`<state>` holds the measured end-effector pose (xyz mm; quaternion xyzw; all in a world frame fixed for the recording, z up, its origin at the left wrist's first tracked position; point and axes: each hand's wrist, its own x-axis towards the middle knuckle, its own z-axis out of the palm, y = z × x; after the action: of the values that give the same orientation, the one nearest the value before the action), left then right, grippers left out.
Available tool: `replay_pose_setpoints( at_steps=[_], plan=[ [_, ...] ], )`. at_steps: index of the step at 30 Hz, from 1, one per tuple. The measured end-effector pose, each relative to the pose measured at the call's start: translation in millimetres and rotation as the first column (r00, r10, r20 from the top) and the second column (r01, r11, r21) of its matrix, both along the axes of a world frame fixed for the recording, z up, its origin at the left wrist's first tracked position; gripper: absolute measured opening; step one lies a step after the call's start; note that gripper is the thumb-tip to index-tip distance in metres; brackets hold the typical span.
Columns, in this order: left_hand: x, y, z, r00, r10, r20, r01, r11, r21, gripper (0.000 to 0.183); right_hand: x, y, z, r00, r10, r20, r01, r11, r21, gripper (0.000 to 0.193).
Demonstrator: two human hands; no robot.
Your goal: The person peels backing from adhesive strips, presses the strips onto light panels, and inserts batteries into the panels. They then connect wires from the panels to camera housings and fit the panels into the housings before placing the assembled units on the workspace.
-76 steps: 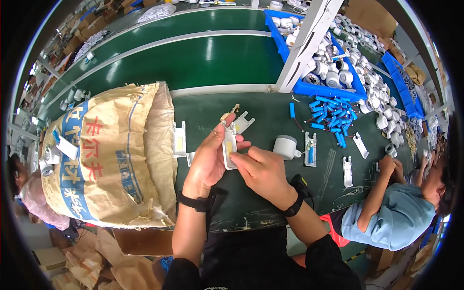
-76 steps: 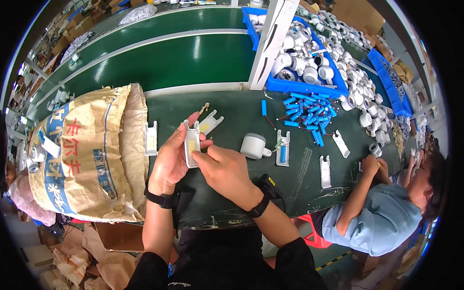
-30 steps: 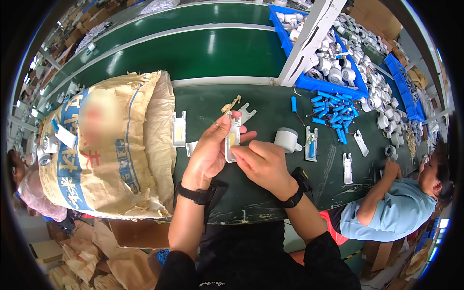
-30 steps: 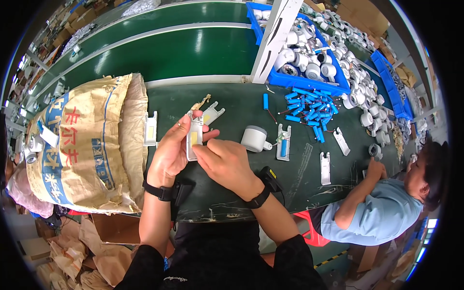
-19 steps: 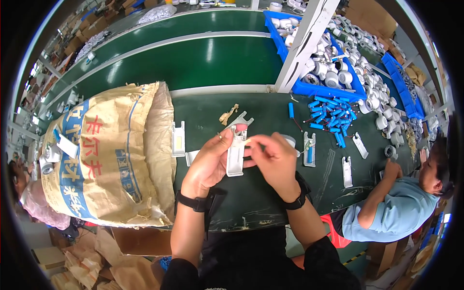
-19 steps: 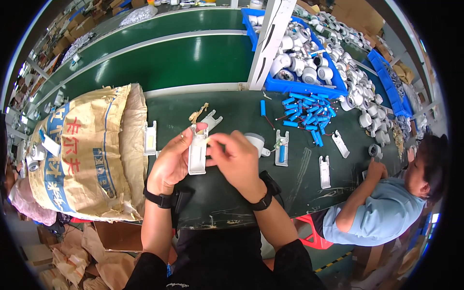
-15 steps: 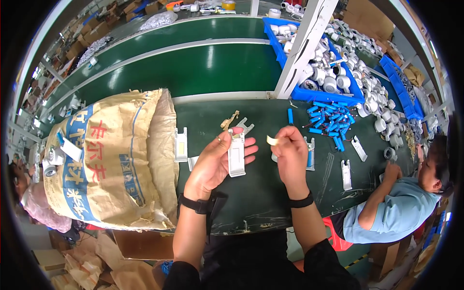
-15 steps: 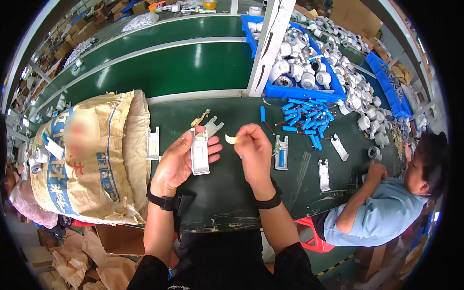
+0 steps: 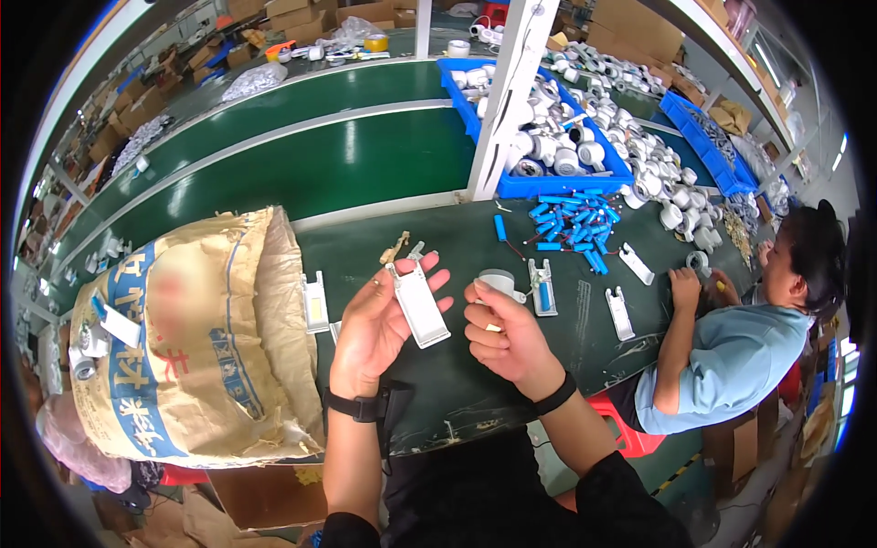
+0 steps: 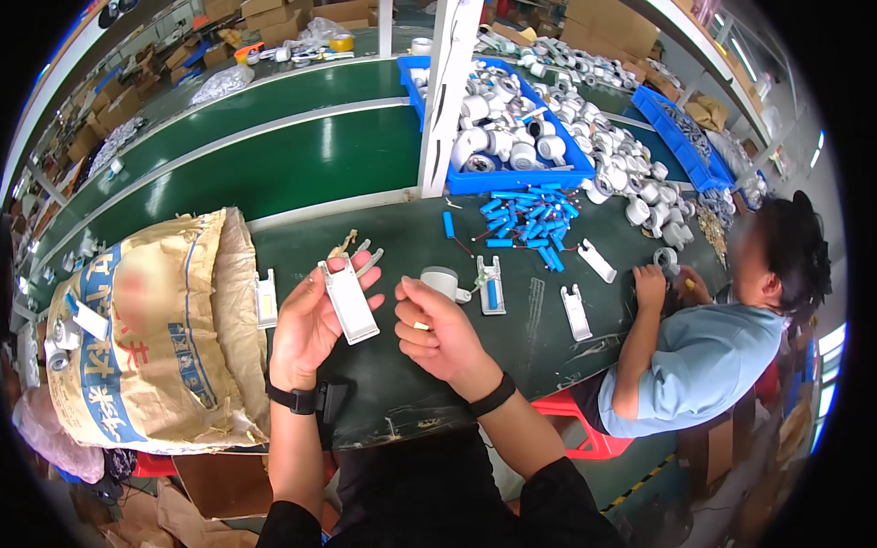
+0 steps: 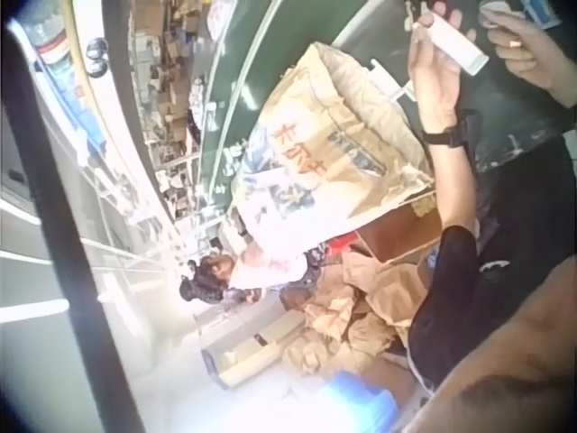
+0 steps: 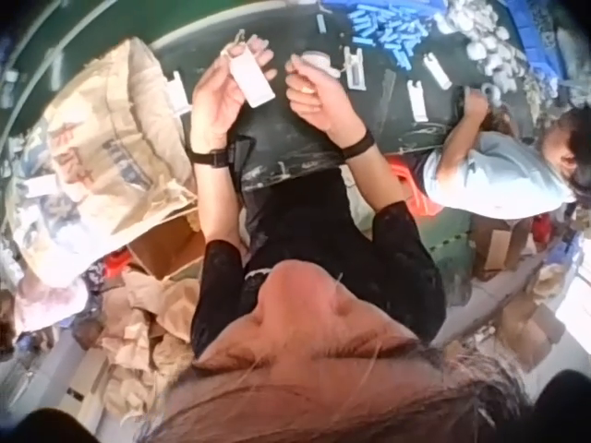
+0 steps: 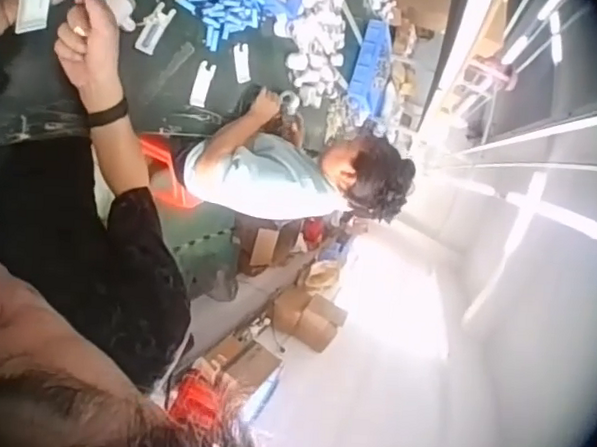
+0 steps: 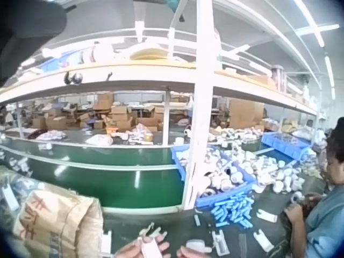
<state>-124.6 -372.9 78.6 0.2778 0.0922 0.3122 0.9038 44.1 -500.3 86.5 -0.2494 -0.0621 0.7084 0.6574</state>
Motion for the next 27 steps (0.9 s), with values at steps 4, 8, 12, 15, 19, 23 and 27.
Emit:
replay_pose_setpoints(
  at_steps=[4,8,12,15,19,23,27],
  plan=[
    [15,-7,-1,0.999,0.008,0.035,-0.011,0.997,0.081,0.038,-13,-19,1,0.874,0.033,0.484,-0.008,0.999,-0.052,0.018],
    [3,-7,-7,0.997,0.051,-0.063,-0.038,0.981,0.191,0.038,-23,-19,-5,0.884,0.077,0.461,-0.022,0.992,-0.124,0.02],
    [-6,-4,0,0.936,0.218,-0.276,-0.101,0.919,0.382,0.06,52,-66,7,0.258,-0.025,0.966,0.391,0.917,-0.081,0.022],
    [-14,9,-4,0.775,0.443,-0.451,-0.122,0.805,0.581,0.056,143,-123,11,-0.415,0.302,0.858,0.74,0.661,0.126,0.021],
    [-19,22,-7,0.613,0.585,-0.53,-0.097,0.722,0.685,0.048,225,-186,-15,-0.429,0.676,0.599,0.858,0.513,0.035,0.023],
    [-21,38,-36,0.531,0.668,-0.522,-0.097,0.659,0.746,0.042,274,-199,-27,-0.257,0.809,0.529,0.858,0.443,-0.261,0.04],
    [-39,39,-36,0.299,0.783,-0.546,0.069,0.553,0.83,0.039,268,-162,-33,-0.332,0.86,0.389,0.775,0.483,-0.408,0.048]
  ],
)
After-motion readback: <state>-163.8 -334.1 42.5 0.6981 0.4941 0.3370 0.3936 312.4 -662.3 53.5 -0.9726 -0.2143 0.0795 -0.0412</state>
